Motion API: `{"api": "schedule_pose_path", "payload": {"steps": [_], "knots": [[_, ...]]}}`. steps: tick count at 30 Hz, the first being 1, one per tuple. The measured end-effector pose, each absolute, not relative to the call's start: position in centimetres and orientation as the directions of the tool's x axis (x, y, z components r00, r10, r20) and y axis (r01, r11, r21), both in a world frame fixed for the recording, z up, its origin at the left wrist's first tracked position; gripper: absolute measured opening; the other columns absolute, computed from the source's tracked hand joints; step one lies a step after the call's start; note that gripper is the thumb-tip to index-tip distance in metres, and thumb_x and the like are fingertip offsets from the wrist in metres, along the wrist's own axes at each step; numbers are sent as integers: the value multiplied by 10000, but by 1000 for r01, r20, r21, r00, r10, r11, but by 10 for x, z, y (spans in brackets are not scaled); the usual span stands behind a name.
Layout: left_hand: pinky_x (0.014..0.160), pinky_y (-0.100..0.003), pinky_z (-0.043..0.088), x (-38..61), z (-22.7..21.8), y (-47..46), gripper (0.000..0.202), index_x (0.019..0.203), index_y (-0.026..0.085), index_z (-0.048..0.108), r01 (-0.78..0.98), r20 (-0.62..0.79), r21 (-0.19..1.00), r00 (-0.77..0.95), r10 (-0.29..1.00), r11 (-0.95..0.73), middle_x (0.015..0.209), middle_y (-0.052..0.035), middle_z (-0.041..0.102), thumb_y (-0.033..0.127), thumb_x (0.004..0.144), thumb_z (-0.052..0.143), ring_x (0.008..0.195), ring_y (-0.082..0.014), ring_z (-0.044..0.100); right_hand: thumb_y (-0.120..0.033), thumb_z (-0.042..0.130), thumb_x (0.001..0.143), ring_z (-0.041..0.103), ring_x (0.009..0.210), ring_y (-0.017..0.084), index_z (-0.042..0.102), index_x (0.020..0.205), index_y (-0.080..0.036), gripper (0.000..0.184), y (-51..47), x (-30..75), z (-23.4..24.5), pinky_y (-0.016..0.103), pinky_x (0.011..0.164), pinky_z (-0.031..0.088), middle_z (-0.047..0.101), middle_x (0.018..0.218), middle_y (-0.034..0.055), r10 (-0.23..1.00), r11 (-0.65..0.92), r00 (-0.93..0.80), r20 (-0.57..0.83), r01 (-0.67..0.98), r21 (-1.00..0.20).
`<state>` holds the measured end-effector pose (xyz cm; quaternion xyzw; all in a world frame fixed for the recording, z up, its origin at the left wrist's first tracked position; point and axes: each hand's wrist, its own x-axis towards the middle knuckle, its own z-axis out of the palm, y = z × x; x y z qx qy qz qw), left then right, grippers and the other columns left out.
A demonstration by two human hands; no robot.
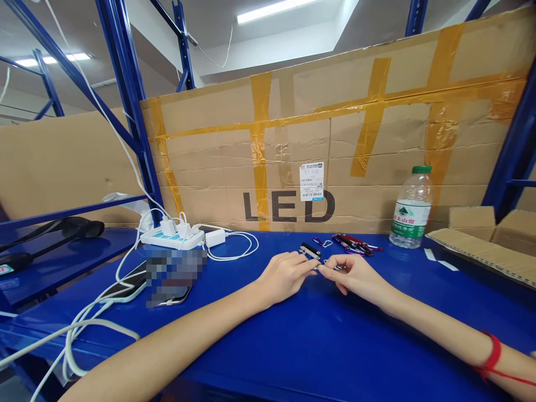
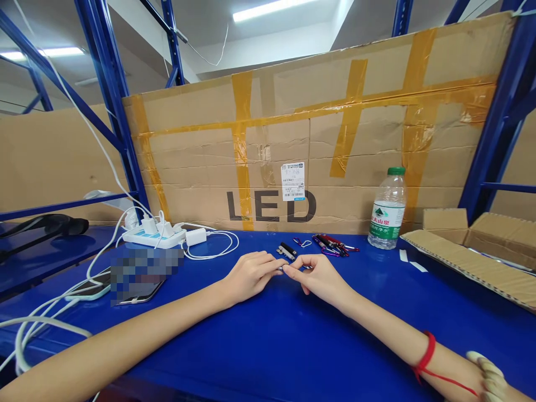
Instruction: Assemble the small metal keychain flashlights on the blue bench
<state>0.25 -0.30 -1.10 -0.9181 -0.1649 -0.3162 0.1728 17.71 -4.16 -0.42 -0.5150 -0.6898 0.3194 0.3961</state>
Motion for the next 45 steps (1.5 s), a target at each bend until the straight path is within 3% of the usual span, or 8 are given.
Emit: {"api": "schedule_pose_path", "payload": {"steps": [10,15,18,23,29,35,45], "knots": [[704,-253,435,3,-7,-5,280,1120,188,450,475,611,-162,736,290,-865,889,-24,623,284,890,322,793,-141,564,-467,561,667,355,342,52,472,575,-169,325,-40,181,-4,193,405,219,399,369,-76,960,279,-147,237,479,-833],[662,-250,437,4,-5,-7,209,962,177,513,517,588,-172,737,333,-839,809,-15,621,274,879,348,739,-146,569,-480,559,663,373,344,55,482,579,-167,333,-39,179,-2,199,416,260,403,397,-73,951,309,-141,276,502,-808],[670,-260,442,5,-6,-7,196,964,176,500,528,589,-154,728,351,-835,840,-16,625,272,876,353,756,-150,574,-485,536,679,379,341,61,515,604,-166,329,-39,178,-1,204,413,279,408,388,-68,945,320,-124,302,533,-783],[718,-277,455,6,-6,-5,209,1042,182,461,539,583,-91,711,394,-837,946,-28,616,238,879,343,832,-154,578,-477,563,658,421,350,55,573,726,-168,317,-38,180,-2,210,383,311,574,630,-8,918,376,-115,380,553,-743],[770,-272,453,7,-7,-1,213,1060,193,455,541,596,-18,681,425,-841,988,-24,600,214,878,346,898,-147,566,-444,578,669,448,361,57,612,886,-197,330,-42,182,0,227,412,371,600,750,12,865,458,-118,488,584,-671],[733,-286,459,7,-8,-1,196,1038,192,460,531,585,-9,690,426,-848,986,-20,601,206,871,359,873,-165,574,-406,585,680,454,365,46,669,812,-202,257,-43,182,1,231,418,388,606,805,25,826,496,-115,552,615,-613],[770,-259,436,5,-4,-5,187,1023,184,436,389,522,26,780,344,-921,1002,-24,579,177,882,313,906,-144,548,-453,606,638,440,374,42,631,643,-147,308,-44,182,0,209,319,391,565,758,40,847,528,-194,495,413,-742]]}}
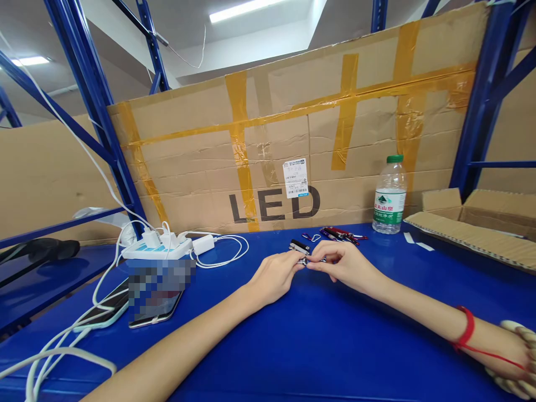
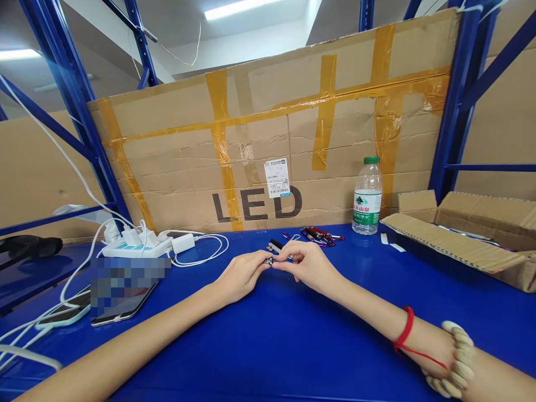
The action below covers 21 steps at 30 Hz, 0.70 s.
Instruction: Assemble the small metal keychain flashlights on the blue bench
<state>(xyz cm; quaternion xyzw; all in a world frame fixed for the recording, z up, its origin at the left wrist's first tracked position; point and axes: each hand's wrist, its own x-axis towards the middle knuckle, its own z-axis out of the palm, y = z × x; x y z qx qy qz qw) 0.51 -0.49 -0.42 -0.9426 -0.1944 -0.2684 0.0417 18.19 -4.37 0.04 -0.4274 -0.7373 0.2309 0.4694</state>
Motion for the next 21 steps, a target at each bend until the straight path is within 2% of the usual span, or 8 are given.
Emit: {"api": "schedule_pose_path", "payload": {"steps": [8,15,21], "knots": [[825,-282,420,4,-5,-5,192,1041,180,428,371,530,68,773,349,-926,1023,-44,562,194,884,318,932,-145,527,-475,628,598,421,360,28,616,642,-148,330,-40,184,-2,196,303,378,549,729,24,870,491,-161,466,364,-791],[752,-270,445,4,-8,-4,208,972,140,490,323,546,14,790,277,-946,875,-58,579,182,883,307,807,-148,546,-472,664,546,421,363,28,572,535,-140,345,-39,183,-5,192,293,379,522,699,11,878,477,-179,443,260,-840],[723,-280,458,3,-10,-6,241,995,123,500,285,626,-28,752,205,-958,837,-73,590,184,880,297,776,-155,554,-500,663,526,413,379,33,551,514,-142,375,-47,179,0,188,295,378,521,687,13,892,451,-174,416,295,-843]]}}
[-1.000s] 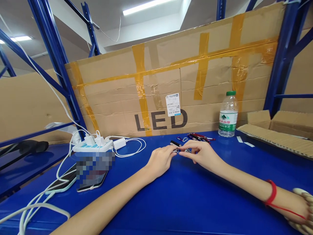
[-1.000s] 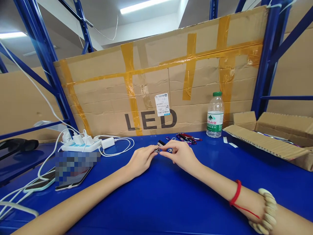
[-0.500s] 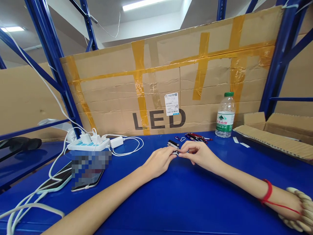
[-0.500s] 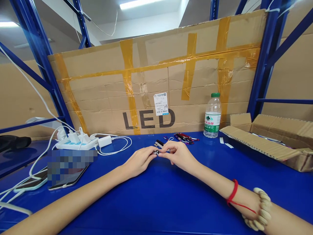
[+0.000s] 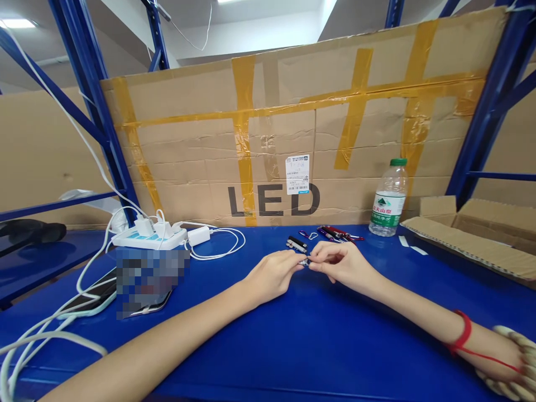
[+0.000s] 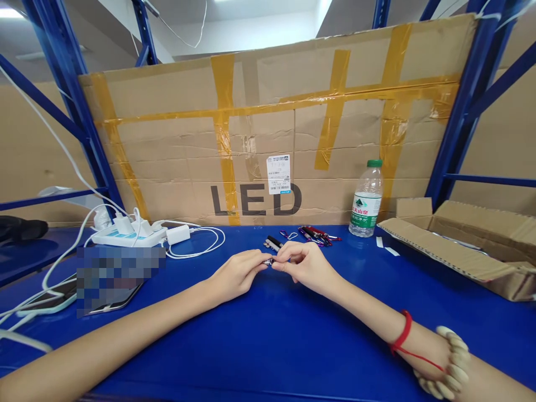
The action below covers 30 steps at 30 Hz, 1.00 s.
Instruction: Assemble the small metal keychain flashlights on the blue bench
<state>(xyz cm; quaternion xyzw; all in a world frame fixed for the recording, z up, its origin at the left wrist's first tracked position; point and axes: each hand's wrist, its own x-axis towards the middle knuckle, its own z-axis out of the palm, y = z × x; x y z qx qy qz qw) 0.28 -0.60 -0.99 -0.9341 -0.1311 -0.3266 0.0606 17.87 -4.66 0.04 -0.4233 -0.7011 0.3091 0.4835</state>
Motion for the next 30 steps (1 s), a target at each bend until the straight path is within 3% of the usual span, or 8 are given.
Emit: {"api": "schedule_pose_path", "payload": {"steps": [16,30], "knots": [[687,-283,451,4,-11,-5,263,1045,117,520,360,650,-112,731,205,-926,808,-61,607,178,872,332,724,-150,541,-483,578,639,320,343,49,531,613,-156,331,-50,176,1,186,370,213,431,356,-54,991,130,-83,105,405,-905],[730,-266,445,5,-9,-3,261,1088,168,481,414,602,-47,738,305,-909,824,-33,600,211,880,331,752,-145,543,-477,593,628,325,340,36,499,602,-154,338,-44,176,2,164,368,224,409,354,-68,991,124,-98,92,393,-911]]}}
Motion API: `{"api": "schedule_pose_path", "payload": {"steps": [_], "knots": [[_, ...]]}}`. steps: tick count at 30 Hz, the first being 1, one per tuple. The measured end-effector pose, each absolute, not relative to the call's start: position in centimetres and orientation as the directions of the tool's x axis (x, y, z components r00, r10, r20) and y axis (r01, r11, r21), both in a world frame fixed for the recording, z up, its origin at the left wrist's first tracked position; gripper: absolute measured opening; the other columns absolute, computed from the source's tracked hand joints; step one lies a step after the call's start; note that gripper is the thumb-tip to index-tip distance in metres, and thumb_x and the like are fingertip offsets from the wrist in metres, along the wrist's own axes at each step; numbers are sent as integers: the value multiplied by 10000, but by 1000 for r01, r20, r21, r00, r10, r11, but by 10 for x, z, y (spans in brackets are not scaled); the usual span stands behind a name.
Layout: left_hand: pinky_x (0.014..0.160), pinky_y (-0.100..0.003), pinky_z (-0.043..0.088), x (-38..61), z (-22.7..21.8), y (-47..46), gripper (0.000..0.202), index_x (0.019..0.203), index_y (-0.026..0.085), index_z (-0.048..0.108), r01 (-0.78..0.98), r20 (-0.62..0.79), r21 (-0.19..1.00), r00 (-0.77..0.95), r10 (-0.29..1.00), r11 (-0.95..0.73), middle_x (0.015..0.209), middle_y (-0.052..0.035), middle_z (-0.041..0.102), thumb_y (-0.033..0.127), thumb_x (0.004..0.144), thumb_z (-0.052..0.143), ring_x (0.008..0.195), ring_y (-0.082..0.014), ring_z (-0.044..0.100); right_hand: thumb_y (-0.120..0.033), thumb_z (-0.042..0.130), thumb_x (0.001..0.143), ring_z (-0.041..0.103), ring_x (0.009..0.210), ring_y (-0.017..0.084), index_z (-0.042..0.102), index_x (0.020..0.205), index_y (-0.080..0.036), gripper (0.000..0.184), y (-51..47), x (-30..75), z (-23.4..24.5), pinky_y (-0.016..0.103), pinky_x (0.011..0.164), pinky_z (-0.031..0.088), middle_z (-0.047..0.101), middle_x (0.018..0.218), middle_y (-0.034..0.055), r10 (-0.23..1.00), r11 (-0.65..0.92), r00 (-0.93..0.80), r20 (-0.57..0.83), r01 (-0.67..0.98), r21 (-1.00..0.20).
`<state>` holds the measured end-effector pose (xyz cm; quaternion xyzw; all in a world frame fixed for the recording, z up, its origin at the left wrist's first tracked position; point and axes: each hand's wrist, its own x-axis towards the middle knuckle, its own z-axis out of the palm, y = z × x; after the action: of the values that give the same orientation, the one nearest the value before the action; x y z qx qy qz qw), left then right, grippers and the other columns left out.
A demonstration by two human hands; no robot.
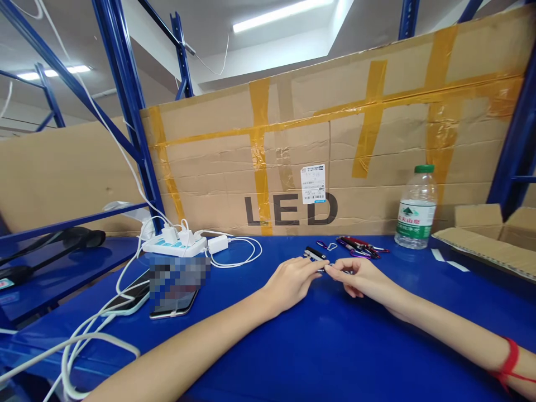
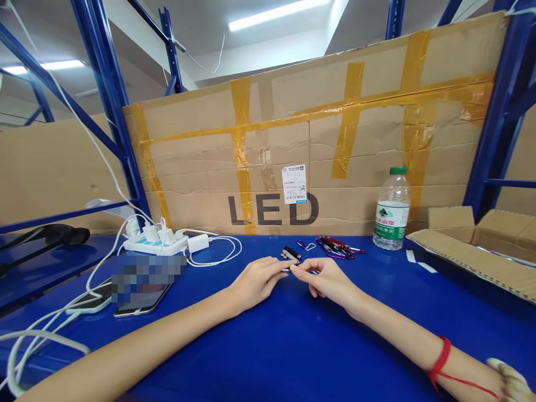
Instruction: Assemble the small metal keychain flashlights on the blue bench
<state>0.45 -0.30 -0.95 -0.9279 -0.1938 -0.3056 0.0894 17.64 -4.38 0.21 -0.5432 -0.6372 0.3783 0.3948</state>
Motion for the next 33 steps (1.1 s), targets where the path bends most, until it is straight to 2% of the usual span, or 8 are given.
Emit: {"api": "schedule_pose_path", "payload": {"steps": [9,15,21,28,33], "knots": [[732,-244,443,4,-6,-7,197,1017,173,477,486,526,-35,752,397,-873,906,-31,611,224,866,361,830,-151,566,-519,546,652,346,331,40,460,584,-168,368,-38,178,-2,183,363,222,389,411,-74,974,226,-143,179,487,-844],[715,-257,446,5,-6,-10,212,1030,186,468,541,500,-79,748,436,-837,897,-35,623,231,860,349,825,-165,581,-553,490,679,385,347,38,510,635,-162,394,-35,179,-6,200,381,263,469,559,-42,957,286,-192,216,522,-803],[695,-263,449,4,-7,-10,217,1040,185,452,571,509,-72,726,462,-818,911,-42,620,218,856,342,831,-173,587,-526,491,692,392,364,32,577,737,-159,380,-35,179,-5,201,399,304,568,712,3,947,313,-237,217,531,-787],[690,-263,443,3,-6,-9,175,994,182,455,572,491,-82,736,466,-816,888,-35,612,205,851,356,807,-169,589,-483,507,700,409,360,44,595,735,-165,332,-34,178,-5,198,401,327,591,681,3,945,327,-223,241,580,-746],[675,-263,449,4,-4,-11,144,960,175,451,584,475,-99,739,478,-805,876,-36,611,203,847,365,791,-175,591,-490,490,712,444,364,53,587,787,-196,318,-36,180,-7,201,411,353,587,695,-12,937,338,-176,303,682,-648]]}}
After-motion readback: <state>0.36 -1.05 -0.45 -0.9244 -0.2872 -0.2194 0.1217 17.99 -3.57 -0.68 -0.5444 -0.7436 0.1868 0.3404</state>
